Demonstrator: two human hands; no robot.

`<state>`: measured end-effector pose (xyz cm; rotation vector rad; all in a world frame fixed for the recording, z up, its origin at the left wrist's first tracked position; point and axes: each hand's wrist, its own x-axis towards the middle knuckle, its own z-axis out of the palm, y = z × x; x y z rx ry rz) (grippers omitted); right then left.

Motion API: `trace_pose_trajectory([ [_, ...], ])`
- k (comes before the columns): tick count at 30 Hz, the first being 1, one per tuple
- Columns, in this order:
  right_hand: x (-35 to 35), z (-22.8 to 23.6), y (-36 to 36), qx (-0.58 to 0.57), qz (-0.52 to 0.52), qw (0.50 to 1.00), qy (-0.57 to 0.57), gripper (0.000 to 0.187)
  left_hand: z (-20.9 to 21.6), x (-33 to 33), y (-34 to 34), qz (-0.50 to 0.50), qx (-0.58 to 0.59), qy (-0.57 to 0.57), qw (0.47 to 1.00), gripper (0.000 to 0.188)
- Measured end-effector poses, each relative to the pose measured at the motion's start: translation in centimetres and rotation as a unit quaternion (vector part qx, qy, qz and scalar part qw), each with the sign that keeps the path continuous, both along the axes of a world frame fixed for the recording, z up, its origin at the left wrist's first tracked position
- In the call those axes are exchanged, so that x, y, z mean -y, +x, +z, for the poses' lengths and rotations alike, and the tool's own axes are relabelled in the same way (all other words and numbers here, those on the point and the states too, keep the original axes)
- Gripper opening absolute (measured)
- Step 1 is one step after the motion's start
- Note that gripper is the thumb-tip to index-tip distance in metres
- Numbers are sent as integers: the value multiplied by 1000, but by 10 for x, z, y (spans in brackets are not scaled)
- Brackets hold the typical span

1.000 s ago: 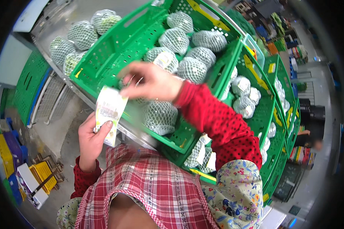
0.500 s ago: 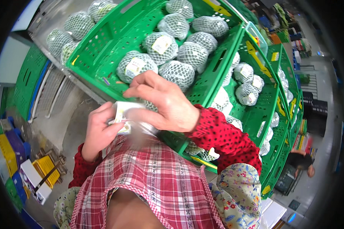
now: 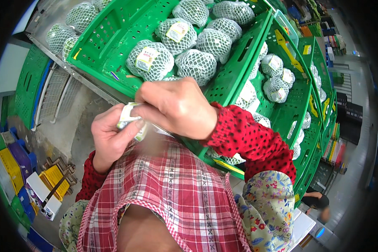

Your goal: The person applies adhesive labels to individual items of netted produce in green plastic crates by hand.

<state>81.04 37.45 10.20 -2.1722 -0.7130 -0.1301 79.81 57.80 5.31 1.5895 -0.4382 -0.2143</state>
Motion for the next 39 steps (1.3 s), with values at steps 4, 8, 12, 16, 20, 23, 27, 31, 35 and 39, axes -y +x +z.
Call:
trace_pose_trajectory([
  [4, 35, 20, 41, -100, -58, 989, 95, 14, -10, -20, -11, 82, -47, 83, 992, 10],
  [8, 89, -19, 75, -330, -101, 938, -37, 26, -17, -35, -21, 148, -173, 23, 973, 7],
  [12, 73, -73, 55, -491, -31, 857, -150, 39, -12, -34, -16, 132, -171, 16, 976, 11],
  [16, 68, -101, 45, -183, 37, 921, -343, 51, -11, -29, -13, 106, -153, 15, 982, 11],
  [20, 49, -74, 50, -150, 40, 896, -415, 60, -13, -31, -10, 106, -39, 27, 993, 12],
  [23, 34, -104, 32, -113, 103, 905, -396, 54, -11, -27, -3, 82, 17, 30, 996, 11],
  [27, 53, -72, 71, -317, 73, 915, -236, 43, -2, -26, 3, 73, -53, 33, 995, 8],
  [31, 23, -6, 53, -293, 18, 952, 81, 27, -6, -22, 0, 70, -34, 73, 994, 8],
  [35, 2, -1, 21, -182, 36, 981, 58, 17, 5, -9, 9, 70, 175, 121, 975, 10],
  [39, -3, -7, -6, -122, 41, 991, 37, 14, 5, -4, 1, 5, 127, 50, 991, 12],
])
